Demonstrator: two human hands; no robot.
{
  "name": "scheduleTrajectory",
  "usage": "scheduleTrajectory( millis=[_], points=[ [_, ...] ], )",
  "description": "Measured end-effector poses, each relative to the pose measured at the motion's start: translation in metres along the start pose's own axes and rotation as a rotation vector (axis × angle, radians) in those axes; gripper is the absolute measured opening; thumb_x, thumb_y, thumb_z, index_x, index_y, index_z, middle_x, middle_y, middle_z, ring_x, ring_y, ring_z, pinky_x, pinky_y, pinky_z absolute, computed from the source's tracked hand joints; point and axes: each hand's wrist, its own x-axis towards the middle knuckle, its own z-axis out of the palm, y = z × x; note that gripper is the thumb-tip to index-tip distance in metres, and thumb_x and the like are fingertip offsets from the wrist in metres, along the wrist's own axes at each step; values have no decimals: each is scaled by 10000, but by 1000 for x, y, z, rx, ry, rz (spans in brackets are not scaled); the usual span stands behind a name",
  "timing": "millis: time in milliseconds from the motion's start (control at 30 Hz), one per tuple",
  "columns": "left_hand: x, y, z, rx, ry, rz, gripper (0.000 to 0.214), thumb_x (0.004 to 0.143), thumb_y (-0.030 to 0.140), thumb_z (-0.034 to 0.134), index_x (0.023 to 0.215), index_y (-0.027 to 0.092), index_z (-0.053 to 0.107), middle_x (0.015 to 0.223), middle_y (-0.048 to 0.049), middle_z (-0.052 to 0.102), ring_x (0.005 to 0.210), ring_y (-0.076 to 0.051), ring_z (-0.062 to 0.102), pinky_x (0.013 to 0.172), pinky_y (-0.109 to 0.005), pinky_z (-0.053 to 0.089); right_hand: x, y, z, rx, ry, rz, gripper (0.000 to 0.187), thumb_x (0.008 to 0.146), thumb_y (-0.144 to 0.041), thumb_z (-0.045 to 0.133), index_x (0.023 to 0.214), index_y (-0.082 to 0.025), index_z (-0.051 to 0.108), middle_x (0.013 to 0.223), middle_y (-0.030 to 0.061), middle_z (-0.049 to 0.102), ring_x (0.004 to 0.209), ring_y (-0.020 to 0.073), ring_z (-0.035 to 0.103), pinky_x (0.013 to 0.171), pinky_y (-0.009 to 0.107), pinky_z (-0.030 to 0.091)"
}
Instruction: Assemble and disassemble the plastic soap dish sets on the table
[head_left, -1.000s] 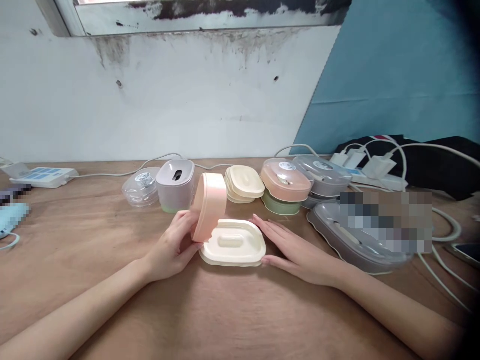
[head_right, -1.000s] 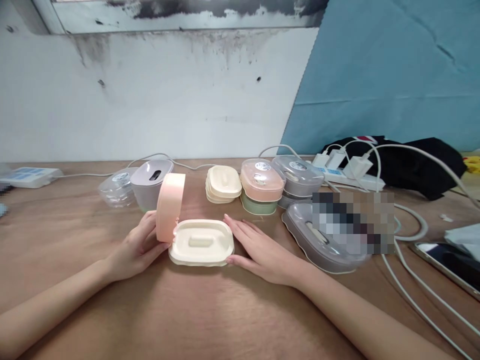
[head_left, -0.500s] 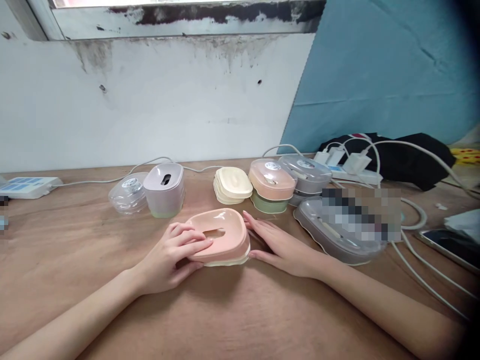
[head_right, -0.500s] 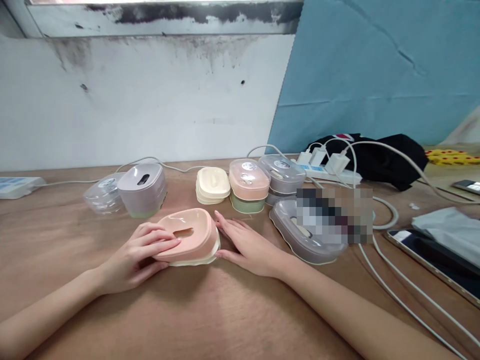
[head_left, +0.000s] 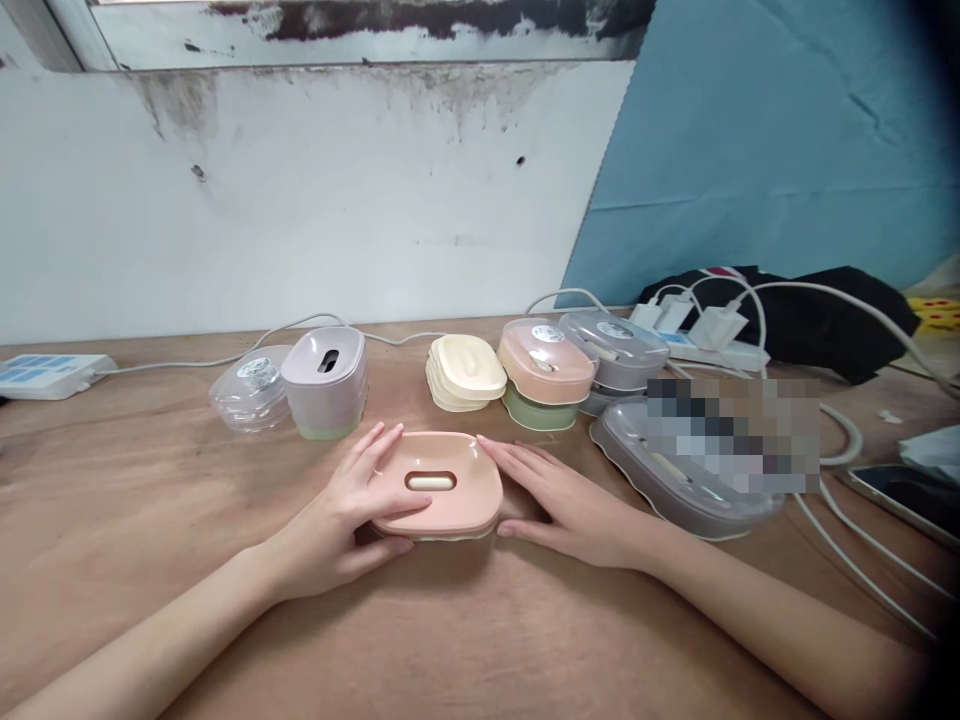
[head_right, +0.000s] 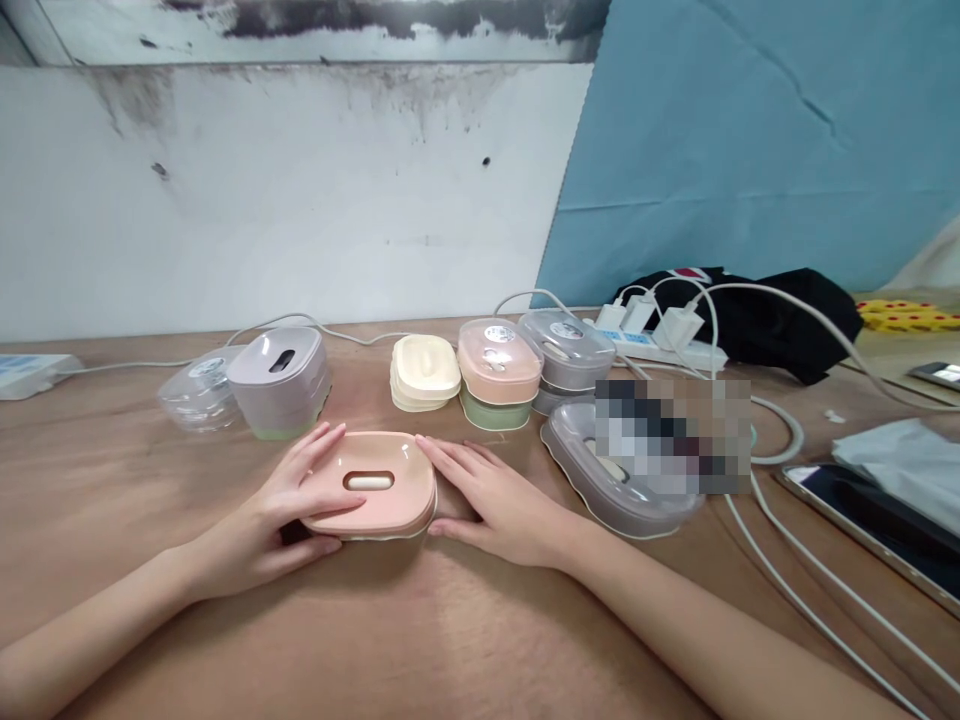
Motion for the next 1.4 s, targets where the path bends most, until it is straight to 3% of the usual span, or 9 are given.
scheduleTrajectory(
  millis=[233, 367, 633, 967, 1233, 1400],
  points=[
    [1, -5, 0, -207, 29, -102, 426, 741, 192, 666, 1144, 269, 551, 1459, -53, 155, 1321, -285, 220, 1051, -461, 283, 1, -3, 3, 8, 12, 20, 833, 821, -508, 514, 1428, -233, 14, 1464, 108, 261, 1295, 273, 311, 1016, 480, 337],
    [6, -6, -1, -258, 84, -110, 457, 669, 249, 738, 1096, 242, 575, 1399, -77, 264, 1277, -280, 294, 1028, -443, 320, 1, -4, 6, 2, 54, 20, 763, 850, -470, 482, 1421, -244, 29, 1456, 102, 282, 1281, 260, 339, 1002, 466, 360],
    [4, -8, 2, -326, 129, -97, 460, 574, 297, 809, 1004, 229, 658, 1357, -85, 301, 1251, -293, 333, 1015, -424, 347, 0, 0, 11, -17, 96, -6, 714, 869, -404, 463, 1419, -257, 32, 1446, 108, 305, 1270, 266, 368, 988, 468, 382],
    [6, -5, 0, -293, 177, -88, 402, 576, 247, 810, 956, 232, 680, 1344, -86, 332, 1236, -301, 352, 1001, -453, 362, 2, -2, 10, 16, 135, -16, 695, 877, -393, 433, 1426, -245, 34, 1431, 103, 335, 1253, 284, 388, 971, 469, 395],
    [3, -8, 1, -335, 104, -135, 372, 641, 264, 771, 999, 278, 670, 1364, -55, 318, 1256, -289, 330, 1020, -446, 338, 1, -4, 6, 43, 85, 10, 626, 887, -395, 430, 1404, -223, 122, 1435, 119, 320, 1276, 268, 350, 995, 471, 359],
    [1, -11, 5, -298, 129, -80, 391, 685, 290, 739, 1062, 321, 641, 1376, -45, 301, 1250, -292, 336, 1018, -471, 332, 2, -9, 3, 72, 87, -4, 752, 820, -427, 547, 1398, -197, 125, 1419, 137, 341, 1261, 270, 363, 992, 453, 362]
  ],
)
